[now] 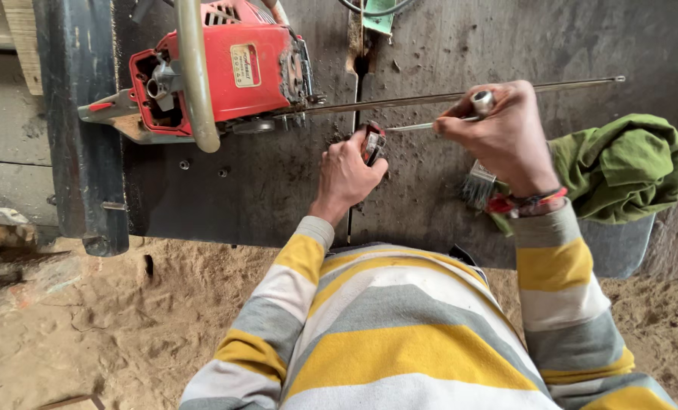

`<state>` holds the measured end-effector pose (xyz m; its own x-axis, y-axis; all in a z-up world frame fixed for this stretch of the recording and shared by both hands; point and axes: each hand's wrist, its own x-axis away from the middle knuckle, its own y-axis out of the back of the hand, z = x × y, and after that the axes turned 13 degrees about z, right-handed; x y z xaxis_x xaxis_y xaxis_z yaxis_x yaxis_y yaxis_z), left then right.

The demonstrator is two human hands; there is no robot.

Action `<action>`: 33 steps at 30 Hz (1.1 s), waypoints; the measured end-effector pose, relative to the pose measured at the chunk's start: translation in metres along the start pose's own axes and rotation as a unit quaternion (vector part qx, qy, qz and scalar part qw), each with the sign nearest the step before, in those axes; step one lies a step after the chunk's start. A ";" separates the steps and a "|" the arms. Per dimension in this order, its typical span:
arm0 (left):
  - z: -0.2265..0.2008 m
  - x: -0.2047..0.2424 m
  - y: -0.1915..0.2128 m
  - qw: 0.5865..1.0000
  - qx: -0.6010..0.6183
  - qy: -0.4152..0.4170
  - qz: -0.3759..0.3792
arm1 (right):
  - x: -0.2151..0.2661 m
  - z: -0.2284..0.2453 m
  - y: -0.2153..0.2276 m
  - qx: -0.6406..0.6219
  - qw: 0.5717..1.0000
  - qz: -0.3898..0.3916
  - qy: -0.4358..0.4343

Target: The person removes plastic casing components from a red chainsaw, cleans the internal machinery and parts with a brush and a thin metal tool, and then wipes the tool clean with a green cloth.

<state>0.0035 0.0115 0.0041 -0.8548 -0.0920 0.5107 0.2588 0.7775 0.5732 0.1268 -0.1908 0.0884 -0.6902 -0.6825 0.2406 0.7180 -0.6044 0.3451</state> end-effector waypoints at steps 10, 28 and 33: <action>-0.008 0.004 0.015 1.000 0.014 -0.019 0.004 | -0.006 -0.025 -0.011 -0.161 0.979 -0.010 -0.128; 0.004 -0.008 0.010 0.998 -0.028 -0.034 0.040 | -0.005 -0.046 -0.028 -0.350 0.920 -0.034 -0.173; 0.007 -0.003 0.016 0.998 0.005 0.014 0.062 | -0.001 -0.095 -0.054 -0.527 0.810 0.010 -0.259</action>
<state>0.0069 0.0288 0.0069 -0.8035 -0.0114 0.5951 0.3573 0.7904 0.4976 0.0972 -0.1961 -0.0169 -0.4271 -0.5982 0.6781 0.2199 -0.7961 -0.5637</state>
